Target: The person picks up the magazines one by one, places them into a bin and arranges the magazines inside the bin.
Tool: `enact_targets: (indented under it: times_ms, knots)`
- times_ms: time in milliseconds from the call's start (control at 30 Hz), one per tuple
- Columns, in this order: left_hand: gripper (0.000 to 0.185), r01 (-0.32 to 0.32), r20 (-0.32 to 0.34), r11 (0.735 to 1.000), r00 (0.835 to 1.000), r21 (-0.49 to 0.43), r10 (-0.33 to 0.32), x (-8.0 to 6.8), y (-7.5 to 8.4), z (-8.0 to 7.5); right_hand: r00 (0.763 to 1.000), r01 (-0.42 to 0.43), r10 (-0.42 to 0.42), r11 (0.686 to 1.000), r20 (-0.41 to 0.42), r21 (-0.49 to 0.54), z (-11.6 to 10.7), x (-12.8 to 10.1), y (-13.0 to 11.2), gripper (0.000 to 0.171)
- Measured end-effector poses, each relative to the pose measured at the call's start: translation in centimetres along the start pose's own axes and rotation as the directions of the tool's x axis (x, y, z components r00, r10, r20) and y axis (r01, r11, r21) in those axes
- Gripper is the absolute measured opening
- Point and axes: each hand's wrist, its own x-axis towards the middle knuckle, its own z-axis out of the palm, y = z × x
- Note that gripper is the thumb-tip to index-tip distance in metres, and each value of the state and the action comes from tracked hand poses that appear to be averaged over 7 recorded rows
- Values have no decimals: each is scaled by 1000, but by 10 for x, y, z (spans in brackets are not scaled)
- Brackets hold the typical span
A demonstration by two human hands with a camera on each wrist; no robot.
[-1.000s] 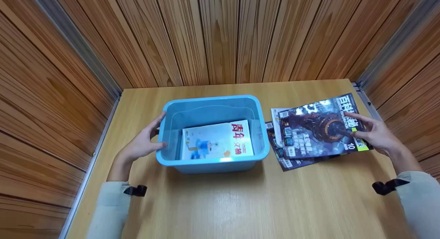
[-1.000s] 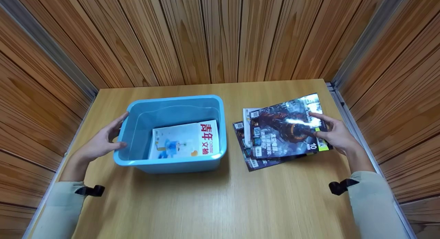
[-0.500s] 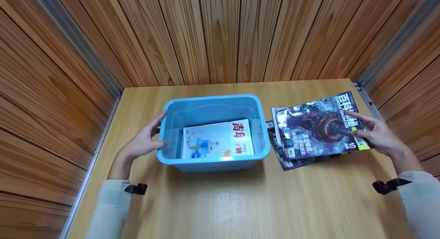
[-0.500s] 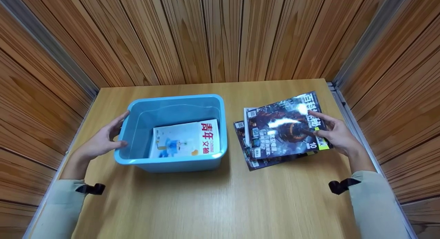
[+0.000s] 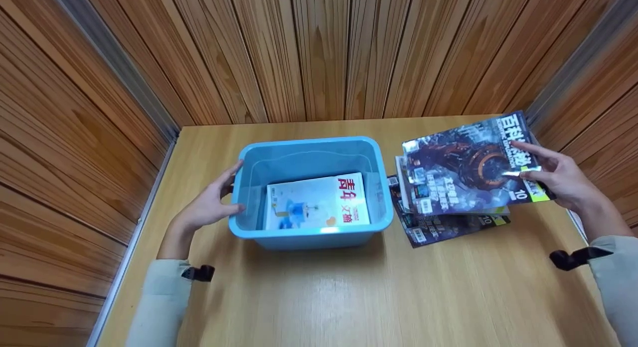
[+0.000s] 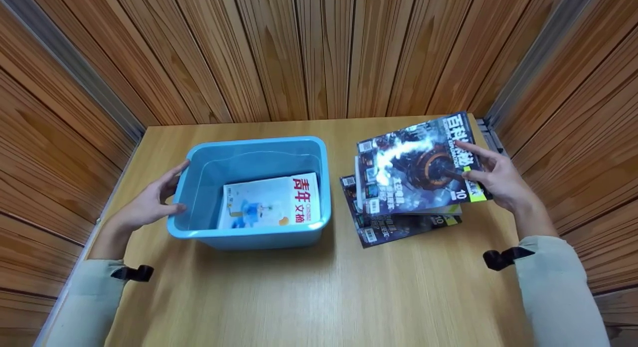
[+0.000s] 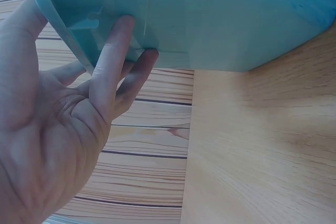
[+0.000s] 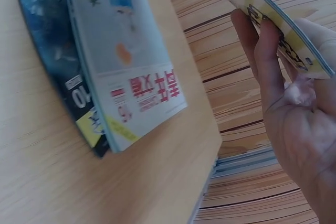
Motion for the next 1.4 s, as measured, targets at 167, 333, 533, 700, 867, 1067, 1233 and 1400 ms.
enact_targets:
  times_ms: [167,333,533,700,867,1067,1233,1400]
  knots:
    - [106,-1,0,1000,1000,0,1,0,0,1,999,-41,44,994,-22,100,-3,2,-11,67]
    - [106,-2,-1,1000,1000,2,2,0,0,1,997,-59,67,985,-45,159,0,2,-14,67]
    - [106,3,3,1000,1000,-6,-3,0,1,1,993,-74,96,964,-73,256,6,-1,-17,67]
    - [107,4,0,1000,1000,-5,-4,0,0,1,990,-61,97,946,-100,318,13,-2,-26,67]
    - [106,-11,-9,1000,1000,-10,11,1,-1,3,989,-10,55,948,-134,318,21,1,-36,67]
    - [105,6,-30,999,1000,-35,-7,-12,-3,30,990,12,42,925,-132,381,22,3,-38,70]
    - [105,41,-50,998,998,-53,-43,-26,-4,57,992,10,44,910,-120,414,21,6,-37,71]
    - [105,78,-69,994,994,-73,-83,-41,-5,85,993,-24,69,912,-94,409,21,5,-34,71]
